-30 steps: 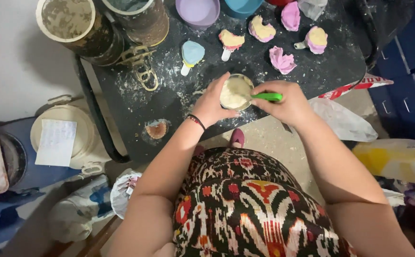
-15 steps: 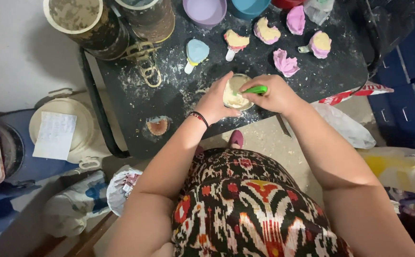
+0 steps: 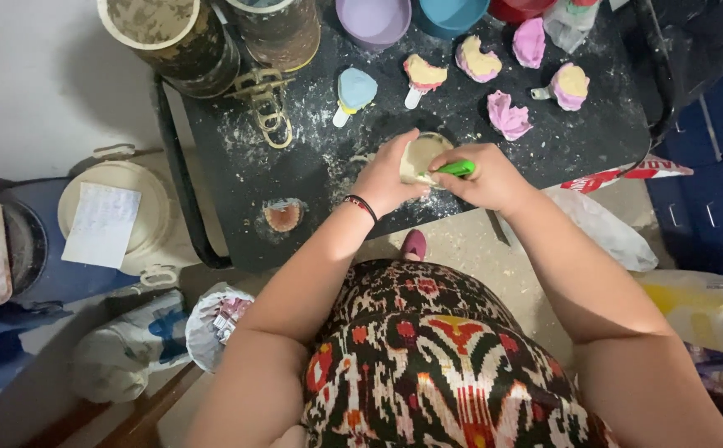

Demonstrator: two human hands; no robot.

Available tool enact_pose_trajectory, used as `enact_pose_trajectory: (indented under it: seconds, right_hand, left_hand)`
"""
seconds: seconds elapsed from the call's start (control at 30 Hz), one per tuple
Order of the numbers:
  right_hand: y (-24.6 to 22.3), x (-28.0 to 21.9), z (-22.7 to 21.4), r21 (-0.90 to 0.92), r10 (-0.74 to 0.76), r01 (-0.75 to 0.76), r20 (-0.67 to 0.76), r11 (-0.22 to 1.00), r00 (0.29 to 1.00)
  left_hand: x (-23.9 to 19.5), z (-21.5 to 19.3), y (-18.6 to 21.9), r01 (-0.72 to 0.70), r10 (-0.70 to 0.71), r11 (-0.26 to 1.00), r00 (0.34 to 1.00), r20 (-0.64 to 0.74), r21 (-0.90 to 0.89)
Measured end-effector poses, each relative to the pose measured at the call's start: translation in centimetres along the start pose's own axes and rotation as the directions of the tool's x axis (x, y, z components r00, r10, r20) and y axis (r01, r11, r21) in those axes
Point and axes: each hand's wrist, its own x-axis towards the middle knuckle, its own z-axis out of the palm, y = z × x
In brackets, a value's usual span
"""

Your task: The person mixes a yellow dough-like substance in a small bowl using a green spatula. They add a white powder from a container and a small amount of water from a purple bowl, continuing to mix the ingredients together.

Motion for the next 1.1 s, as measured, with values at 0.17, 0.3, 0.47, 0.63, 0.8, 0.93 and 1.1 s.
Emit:
enact_pose_trajectory:
  seconds: [0.17, 0.3, 0.47, 0.63, 0.8, 0.93, 1.1]
  right_hand:
    - [2.4, 1.1, 1.0, -0.006, -0.067, 0.067, -0.002, 0.998, 0.998]
    - [2.0, 1.8, -0.5, 0.009, -0.124, 0.125, -0.045, 0.992, 0.991]
    - [3.5, -0.1, -1.1, 0.067, -0.062, 0.063, -0.01, 0.996, 0.998]
    - [1.9, -0.4, 0.2, 0.073, -0.027, 0.029, -0.032, 0.997, 0.999]
    - [2.2, 1.1, 1.0, 0.01, -0.074, 0.074, -0.011, 0.997, 0.997]
    - [2.1, 1.8, -0.6, -0.037, -0.133, 0.133, -0.019, 0.99, 0.991]
    - [2.8, -0.1, -1.8, 0.04, -0.067, 0.067, -0.019, 0.997, 0.998]
  left_hand:
    - [0.2, 0.6, -0.3, 0.012, -0.012, 0.998, 1.0, -0.012, 0.069]
    - [-0.2, 0.2, -0.6, -0.004, 0.004, 1.0, 1.0, 0.022, -0.008]
    - [-0.4, 0.0, -0.3, -0.003, 0.003, 1.0, 0.999, 0.045, 0.002]
    - [0.2, 0.1, -0.2, 0.023, -0.024, 1.0, 0.998, 0.05, 0.009]
    - [0.0, -0.2, 0.4, 0.053, -0.054, 0.998, 0.995, 0.078, 0.023]
    - [-0.3, -0.3, 0.5, 0.046, -0.048, 0.999, 0.995, 0.091, 0.021]
    - [0.3, 0.0, 0.0, 0.06, -0.062, 0.998, 0.996, 0.071, 0.022]
